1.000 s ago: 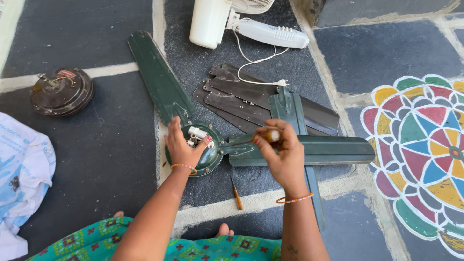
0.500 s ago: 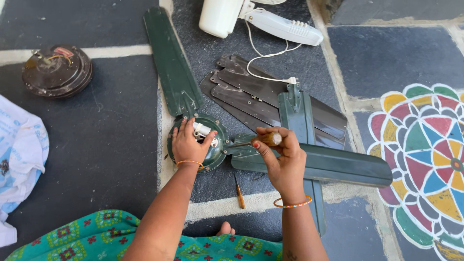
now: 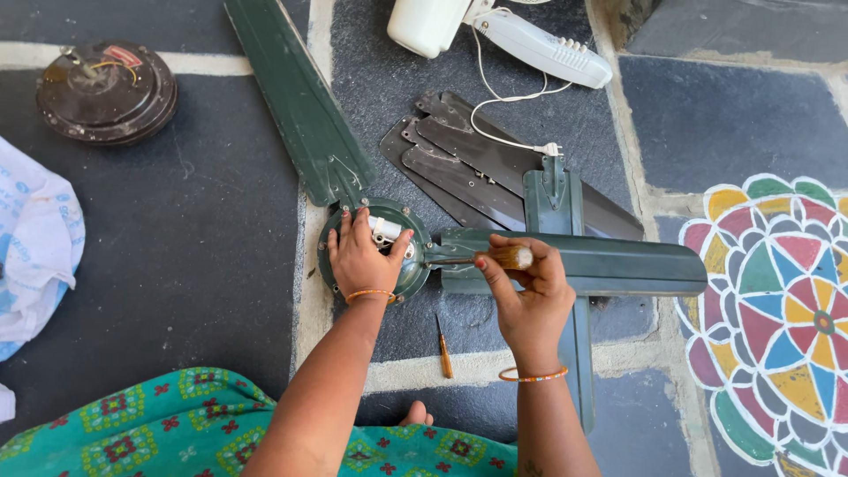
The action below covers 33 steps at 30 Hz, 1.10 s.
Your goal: The person sits on a tiled floor and assembles a ceiling fan by attaching blades to the motor housing. They use a screwdriver to tighten screws and secure each blade in place.
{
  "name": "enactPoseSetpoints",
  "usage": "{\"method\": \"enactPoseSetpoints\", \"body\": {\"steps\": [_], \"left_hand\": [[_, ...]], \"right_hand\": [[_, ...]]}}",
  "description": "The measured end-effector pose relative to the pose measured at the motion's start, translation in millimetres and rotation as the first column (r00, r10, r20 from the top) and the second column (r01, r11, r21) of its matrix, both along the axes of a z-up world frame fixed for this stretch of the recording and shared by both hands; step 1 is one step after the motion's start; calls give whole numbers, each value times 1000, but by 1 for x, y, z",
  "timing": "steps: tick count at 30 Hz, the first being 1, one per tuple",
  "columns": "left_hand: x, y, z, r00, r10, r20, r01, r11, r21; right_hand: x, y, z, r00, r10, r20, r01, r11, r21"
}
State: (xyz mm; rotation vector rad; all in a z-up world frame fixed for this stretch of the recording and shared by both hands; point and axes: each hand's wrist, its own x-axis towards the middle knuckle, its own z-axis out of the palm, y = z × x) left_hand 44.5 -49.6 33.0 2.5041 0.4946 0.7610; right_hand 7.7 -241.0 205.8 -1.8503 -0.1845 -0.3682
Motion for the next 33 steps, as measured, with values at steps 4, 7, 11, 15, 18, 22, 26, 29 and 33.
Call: {"method": "enactPoseSetpoints", "body": {"steps": [4,7,11,15,18,22,26,29,33], "left_hand": [[1,0,-3,1000,4,1,-4,1000,1],[1,1,-4,1000,-6,-19,6,1000,10],[1,1,-6,1000,-13,-11,14,1000,21],[1,0,-6,1000,-7,-12,7,1000,20],[1,0,-5,1000,-5,-14,5,1000,16],[1,0,-5,1000,-13,-18,14,1000,19],[1,0,-5,1000,-10,-13,11,1000,23],[1,0,-5,1000,-9,-13,9,1000,18],[1,-1,-5,1000,-6,-19,6,1000,17]], "right_hand": [[0,0,-1,1000,2,-9,-2,1000,11],[0,0,-2,1000,2,-4,-2,1000,1],[-1,1,-4,1000,13,13,-13,1000,1],[-1,2,-4,1000,19,11,-19,1000,-13],[-2,3,-4,1000,17,8,-17,1000,-18],[-3,3,-4,999,28,15,-28,999,-15],[-3,3,-4,999,39,14,-39,999,-10],[-4,3,-3,999,34,12,-34,999,-27],[-4,4,-3,999,40,17,-39,999,-25]]}}
